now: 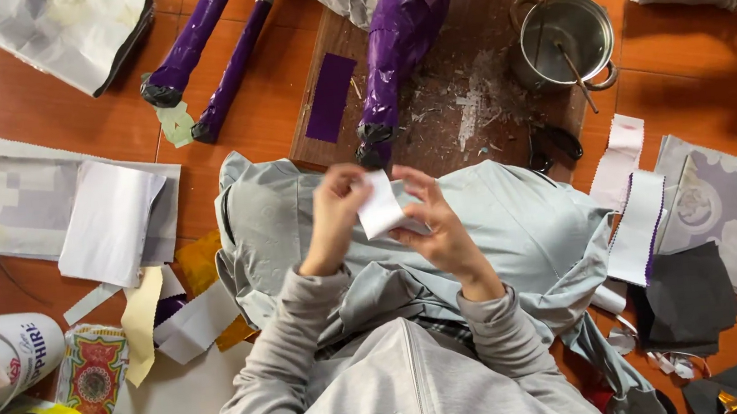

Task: Assembling and decorating a paper-based animal figure by gluing paper strips and fabric onto a wireframe.

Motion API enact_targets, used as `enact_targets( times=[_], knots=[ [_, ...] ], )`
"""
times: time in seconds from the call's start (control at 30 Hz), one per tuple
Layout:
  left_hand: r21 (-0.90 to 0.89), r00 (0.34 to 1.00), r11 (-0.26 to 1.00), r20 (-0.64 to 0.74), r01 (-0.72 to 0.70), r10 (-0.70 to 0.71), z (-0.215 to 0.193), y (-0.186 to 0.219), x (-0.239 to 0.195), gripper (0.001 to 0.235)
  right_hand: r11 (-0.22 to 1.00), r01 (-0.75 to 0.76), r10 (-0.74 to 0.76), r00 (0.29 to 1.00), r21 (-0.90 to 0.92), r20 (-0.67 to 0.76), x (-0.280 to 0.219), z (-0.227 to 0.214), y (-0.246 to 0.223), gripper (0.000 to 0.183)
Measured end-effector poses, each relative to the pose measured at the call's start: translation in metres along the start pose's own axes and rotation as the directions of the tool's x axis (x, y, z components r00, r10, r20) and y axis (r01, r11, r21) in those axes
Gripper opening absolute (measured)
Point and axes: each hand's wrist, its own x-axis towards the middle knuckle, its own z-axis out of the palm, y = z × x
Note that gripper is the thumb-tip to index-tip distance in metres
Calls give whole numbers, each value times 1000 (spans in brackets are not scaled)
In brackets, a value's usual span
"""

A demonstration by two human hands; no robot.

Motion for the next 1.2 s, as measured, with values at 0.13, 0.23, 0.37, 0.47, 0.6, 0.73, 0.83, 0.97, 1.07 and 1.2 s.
enact_targets(
  times=[0.13, 0.23, 0.37, 0.47, 0.6, 0.73, 0.83, 0.97, 1.07, 1.2],
  knots=[
    [149, 966, 984, 227, 95, -127, -18, -73, -17, 11, 882, -219, 229, 973, 417, 28, -42, 26, 65, 18],
    [203, 945, 976, 326, -77, 7, 1, -30, -22, 25, 495, -602, 693, 708, 626, 132, -54, 39, 89, 15],
    [20, 937, 977, 279, 211, -208, 18, -4, -27, 35, 573, -579, 741, 668, 580, -66, -62, 55, 109, 19],
    [90, 948, 976, 233, 201, -217, 5, -46, -26, 42, 770, -514, 595, 793, 378, -133, -58, 56, 108, 20],
    [34, 982, 982, 30, 187, -188, -1, -43, -20, 40, 599, -649, 743, 669, 469, -21, -48, 46, 99, 34],
    [-24, 967, 972, 116, 232, -228, 3, -41, -26, 43, 522, -703, 783, 619, 483, 54, -48, 52, 100, 48],
    [-104, 964, 973, 196, 204, -181, -4, -32, -21, 41, 572, -677, 746, 664, 463, 48, -61, 59, 115, 29],
    [-153, 778, 811, 427, 565, -461, -16, 22, -9, 58, 740, -562, 619, 784, 370, -48, -60, 53, 117, 21],
    [-214, 721, 759, 542, 615, -432, -30, -7, -8, 59, 798, -567, 589, 806, 206, -60, -56, 54, 113, 26],
    [-279, 820, 792, 379, 544, -430, -43, -63, -2, 44, 783, -597, 607, 794, 174, -8, -54, 53, 124, 31]
  ],
)
